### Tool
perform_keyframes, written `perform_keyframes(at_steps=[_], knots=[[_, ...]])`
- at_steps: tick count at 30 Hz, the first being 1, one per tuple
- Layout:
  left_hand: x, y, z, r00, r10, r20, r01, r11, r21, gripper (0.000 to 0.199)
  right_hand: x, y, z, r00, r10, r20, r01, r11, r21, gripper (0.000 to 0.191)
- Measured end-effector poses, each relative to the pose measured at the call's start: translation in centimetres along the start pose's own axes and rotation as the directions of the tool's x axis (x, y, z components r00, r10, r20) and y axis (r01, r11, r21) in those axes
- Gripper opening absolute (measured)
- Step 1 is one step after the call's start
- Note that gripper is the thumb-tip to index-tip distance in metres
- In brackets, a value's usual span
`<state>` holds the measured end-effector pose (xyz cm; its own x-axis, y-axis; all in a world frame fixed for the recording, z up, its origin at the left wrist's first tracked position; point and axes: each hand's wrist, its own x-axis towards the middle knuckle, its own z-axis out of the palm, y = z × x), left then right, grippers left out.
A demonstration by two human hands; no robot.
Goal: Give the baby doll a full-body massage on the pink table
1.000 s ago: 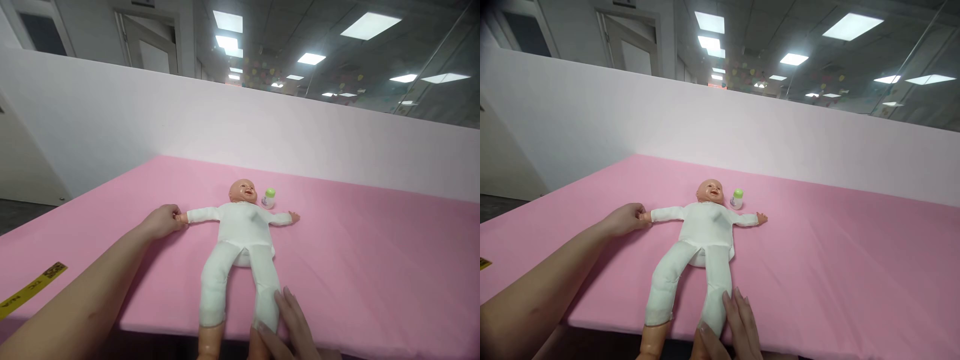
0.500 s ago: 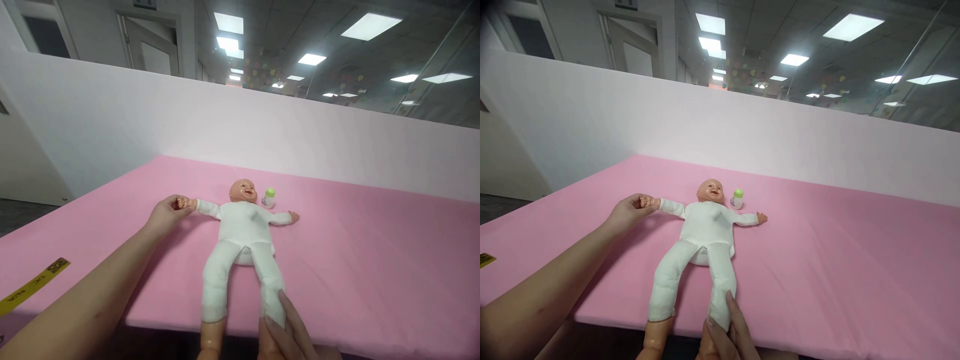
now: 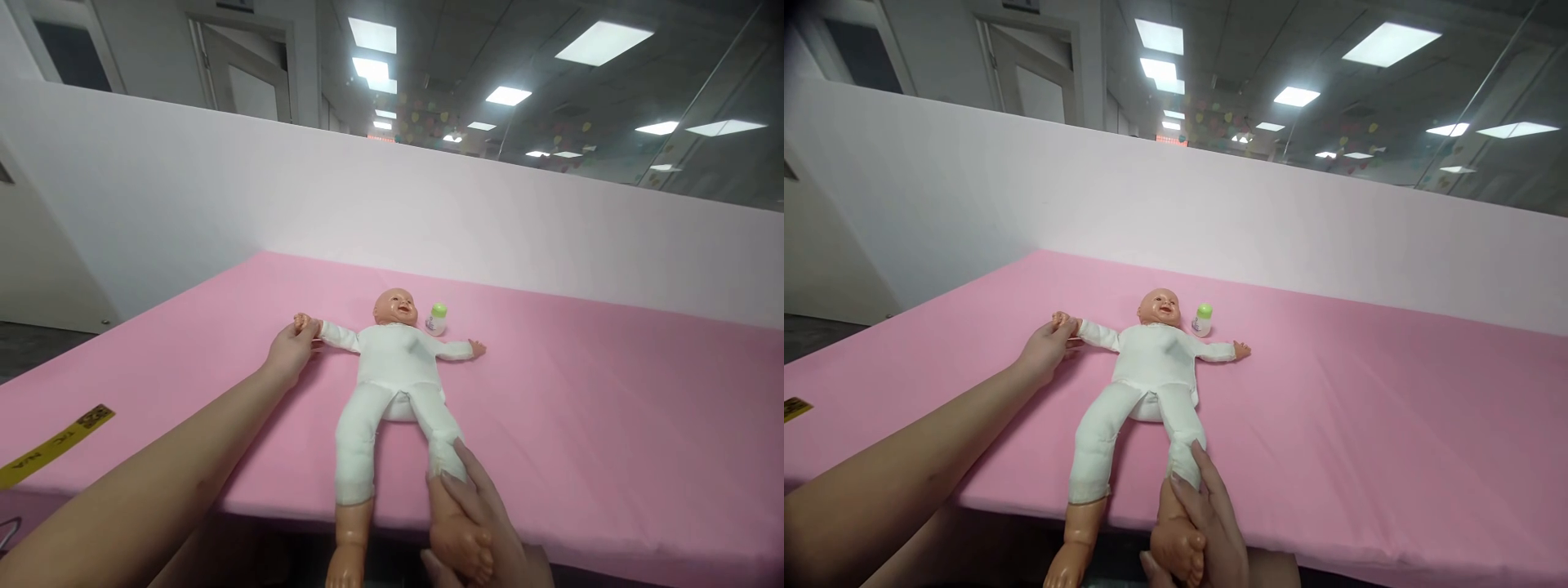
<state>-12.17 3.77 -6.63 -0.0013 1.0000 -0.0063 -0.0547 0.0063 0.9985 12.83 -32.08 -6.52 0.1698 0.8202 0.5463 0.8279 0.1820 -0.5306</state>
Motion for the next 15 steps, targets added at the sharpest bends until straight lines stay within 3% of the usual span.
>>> perform_keyframes(at_steps=[4,8,15], knots=[[-0.2,0.0,-0.5,0.998,0.059,-0.023,-0.051,0.959,0.279,0.038,0.3,0.1,0.5,0.993,-0.112,-0.042,0.114,0.992,0.049,0.079],[-0.5,0.3,-1.0,0.989,0.147,0.000,-0.117,0.787,0.606,0.034,0.3,0.7,0.4,0.989,-0.144,-0.025,0.145,0.989,0.041,0.077],[-0.7,1.0,-0.9,0.983,0.133,0.128,-0.184,0.681,0.709,0.033,0.2,1.2,0.7,0.985,-0.173,-0.020,0.174,0.982,0.068,0.074]])
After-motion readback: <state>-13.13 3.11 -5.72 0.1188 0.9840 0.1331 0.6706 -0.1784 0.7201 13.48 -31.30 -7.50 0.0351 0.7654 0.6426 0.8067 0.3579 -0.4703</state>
